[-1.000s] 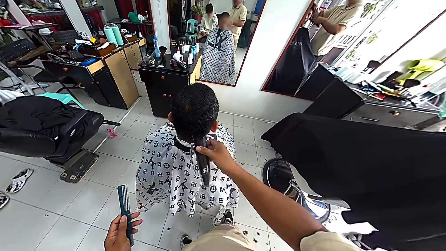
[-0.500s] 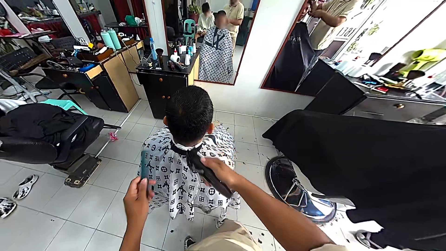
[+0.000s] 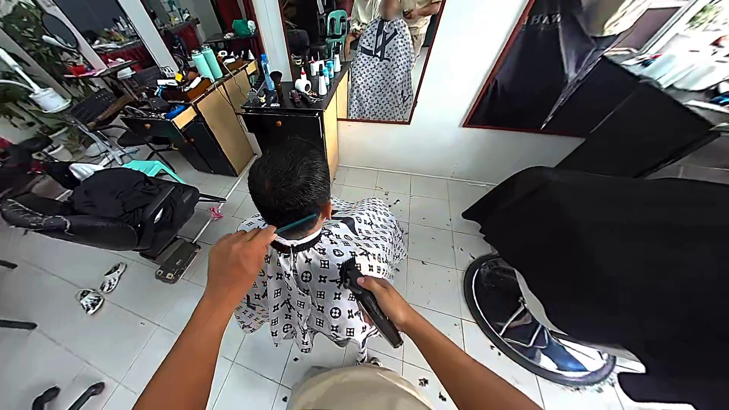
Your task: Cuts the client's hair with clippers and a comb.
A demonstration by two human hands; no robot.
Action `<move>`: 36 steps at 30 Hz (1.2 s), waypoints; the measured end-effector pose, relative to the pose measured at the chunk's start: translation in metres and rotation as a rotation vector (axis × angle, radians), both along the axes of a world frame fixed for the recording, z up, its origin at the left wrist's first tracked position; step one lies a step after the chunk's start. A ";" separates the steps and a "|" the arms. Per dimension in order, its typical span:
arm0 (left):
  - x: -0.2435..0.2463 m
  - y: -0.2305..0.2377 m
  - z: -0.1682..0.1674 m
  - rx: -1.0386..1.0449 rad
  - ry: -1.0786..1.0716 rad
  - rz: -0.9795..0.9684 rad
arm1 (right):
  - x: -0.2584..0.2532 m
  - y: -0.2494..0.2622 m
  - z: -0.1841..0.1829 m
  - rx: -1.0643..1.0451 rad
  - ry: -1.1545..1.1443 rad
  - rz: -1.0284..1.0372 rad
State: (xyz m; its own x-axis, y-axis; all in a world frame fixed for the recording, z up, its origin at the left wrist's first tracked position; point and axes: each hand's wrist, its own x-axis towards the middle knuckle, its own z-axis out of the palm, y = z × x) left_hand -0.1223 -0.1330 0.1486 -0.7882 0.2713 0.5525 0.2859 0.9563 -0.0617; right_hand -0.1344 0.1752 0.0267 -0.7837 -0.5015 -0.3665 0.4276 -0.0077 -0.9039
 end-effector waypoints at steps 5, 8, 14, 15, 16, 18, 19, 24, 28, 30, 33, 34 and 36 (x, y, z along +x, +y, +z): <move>0.017 0.013 -0.003 0.149 -0.020 0.049 | -0.042 -0.016 0.034 0.178 0.317 0.052; 0.040 -0.007 0.005 0.415 -0.010 0.124 | -0.063 -0.037 0.067 0.331 0.544 0.112; 0.086 -0.066 -0.042 0.692 -0.048 0.188 | -0.073 -0.056 0.081 0.439 0.576 0.103; 0.098 -0.070 -0.061 0.798 -0.066 0.215 | -0.070 -0.059 0.084 0.412 0.574 0.080; 0.111 -0.074 -0.083 0.920 -0.088 0.243 | -0.067 -0.063 0.086 0.380 0.584 0.053; 0.139 -0.081 -0.128 1.162 -0.132 0.299 | -0.063 -0.070 0.085 0.366 0.610 0.019; 0.152 -0.087 -0.148 1.263 -0.154 0.324 | -0.061 -0.072 0.083 0.386 0.606 0.015; 0.198 -0.119 -0.195 1.439 -0.299 0.408 | -0.050 -0.082 0.089 0.404 0.574 -0.067; 0.200 -0.131 -0.202 1.482 -0.322 0.397 | -0.042 -0.088 0.085 0.491 0.636 -0.085; 0.196 -0.131 -0.206 1.516 -0.321 0.370 | -0.040 -0.090 0.082 0.575 0.561 -0.070; 0.183 -0.128 -0.212 1.545 -0.355 0.318 | -0.032 -0.103 0.091 0.486 0.547 -0.146; 0.179 -0.127 -0.212 1.544 -0.365 0.297 | -0.028 -0.109 0.094 0.425 0.564 -0.182; 0.174 -0.128 -0.209 1.529 -0.361 0.247 | -0.023 -0.117 0.089 0.377 0.572 -0.216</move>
